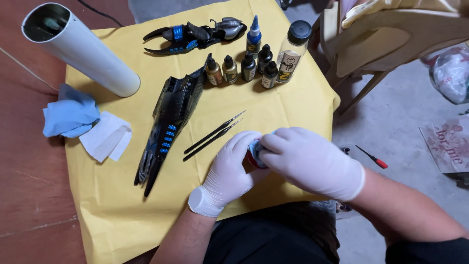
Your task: Mixing different colors of paint in a small container and preparing them for application on a model part.
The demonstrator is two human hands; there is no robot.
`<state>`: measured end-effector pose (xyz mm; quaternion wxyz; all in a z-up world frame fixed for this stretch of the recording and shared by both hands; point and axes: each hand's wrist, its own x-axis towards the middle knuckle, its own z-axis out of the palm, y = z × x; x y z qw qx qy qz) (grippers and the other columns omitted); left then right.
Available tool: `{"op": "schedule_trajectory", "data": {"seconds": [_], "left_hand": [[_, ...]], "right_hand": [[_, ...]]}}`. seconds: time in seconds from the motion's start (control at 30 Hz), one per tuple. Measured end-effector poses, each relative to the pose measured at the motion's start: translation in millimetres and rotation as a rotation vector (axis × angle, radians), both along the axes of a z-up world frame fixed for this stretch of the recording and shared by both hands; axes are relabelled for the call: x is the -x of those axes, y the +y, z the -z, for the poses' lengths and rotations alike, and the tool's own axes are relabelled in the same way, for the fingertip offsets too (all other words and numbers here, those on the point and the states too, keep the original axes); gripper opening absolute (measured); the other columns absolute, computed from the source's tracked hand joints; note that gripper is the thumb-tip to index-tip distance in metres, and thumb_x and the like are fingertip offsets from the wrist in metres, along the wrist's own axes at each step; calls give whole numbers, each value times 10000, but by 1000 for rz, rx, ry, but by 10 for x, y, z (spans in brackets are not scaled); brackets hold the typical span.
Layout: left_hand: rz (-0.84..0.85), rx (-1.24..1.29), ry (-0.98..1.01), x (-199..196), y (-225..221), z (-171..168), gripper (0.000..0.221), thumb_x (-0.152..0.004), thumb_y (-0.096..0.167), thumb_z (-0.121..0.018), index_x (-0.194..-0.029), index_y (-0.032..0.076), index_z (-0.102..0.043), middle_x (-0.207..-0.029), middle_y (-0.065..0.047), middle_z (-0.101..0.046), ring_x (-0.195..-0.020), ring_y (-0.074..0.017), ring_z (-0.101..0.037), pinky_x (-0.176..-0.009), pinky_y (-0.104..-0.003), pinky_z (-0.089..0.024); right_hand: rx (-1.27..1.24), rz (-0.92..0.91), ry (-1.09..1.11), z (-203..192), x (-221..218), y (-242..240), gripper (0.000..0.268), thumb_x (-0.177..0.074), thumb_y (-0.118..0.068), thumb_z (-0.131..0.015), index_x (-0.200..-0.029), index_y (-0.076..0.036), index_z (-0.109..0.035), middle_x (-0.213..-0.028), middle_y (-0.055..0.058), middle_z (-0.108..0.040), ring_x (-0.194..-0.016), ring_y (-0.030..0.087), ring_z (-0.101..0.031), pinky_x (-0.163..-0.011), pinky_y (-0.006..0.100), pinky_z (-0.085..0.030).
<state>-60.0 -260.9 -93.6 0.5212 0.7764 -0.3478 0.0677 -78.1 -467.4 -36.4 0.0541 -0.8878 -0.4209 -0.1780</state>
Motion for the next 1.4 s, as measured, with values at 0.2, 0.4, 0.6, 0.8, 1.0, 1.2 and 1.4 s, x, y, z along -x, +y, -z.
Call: {"op": "schedule_trajectory", "data": {"seconds": [0.2, 0.4, 0.6, 0.8, 1.0, 1.2, 1.4], "left_hand": [[-88, 37, -65, -9, 6, 63, 639, -707, 172, -892, -1265, 58, -601, -1151, -131, -613, -1056, -364, -689, -932, -436, -576], [-119, -50, -87, 108, -20, 34, 759, -583, 69, -757, -1323, 106, -591, -1233, -131, -536, -1082, -391, -679, -922, -472, -597], [3, 34, -31, 60, -99, -115, 754, -610, 46, -737, -1337, 31, -537, -1227, -182, -538, -1170, -432, -635, -982, -489, -557], [-52, 35, -133, 7, -156, -110, 693, -690, 26, -773, -1333, 0, -515, -1254, -187, -527, -1193, -417, -606, -1043, -469, -508], [-126, -21, -357, 98, -244, -12, 742, -690, 53, -840, -1344, 10, -493, -1287, -206, -498, -1196, -432, -603, -1001, -502, -556], [-82, -12, -280, 52, -233, -192, 674, -767, 86, -837, -1322, -9, -466, -1279, -223, -507, -1215, -454, -597, -1011, -510, -538], [-25, 13, -185, -10, -208, -207, 672, -729, 27, -825, -1299, -19, -473, -1251, -204, -513, -1212, -438, -582, -1067, -529, -490]], "right_hand": [[37, -19, 126, -245, 116, -35, 242, -888, -169, -579, -1107, -105, -659, -1124, 82, -688, -951, 303, -660, -718, 422, -524], [-7, 21, 489, -472, 265, 35, 501, -765, -49, -570, -1262, 14, -574, -1290, 253, -673, -586, 521, -680, -513, 651, -558], [50, 81, 378, -303, 271, -116, 694, -710, -106, -560, -1400, -160, -517, -1472, 15, -585, -552, 427, -705, -496, 566, -608], [127, 224, 188, -272, 285, -26, 629, -694, -158, -607, -1321, -177, -549, -1291, 7, -654, -512, 332, -716, -478, 486, -600], [-324, 189, 958, -417, 132, -96, 328, -730, -128, -571, -1044, -193, -641, -773, 41, -639, -718, 386, -694, -636, 439, -562], [-310, 127, 892, -303, 349, -115, 925, -742, -90, -596, -1609, -166, -281, -1170, 229, -702, -960, 546, -664, -803, 626, -552], [107, 392, -48, 21, 480, 60, 937, -655, -149, -609, -1561, -175, -371, -1244, -9, -648, -454, 244, -628, -453, 431, -545]]}}
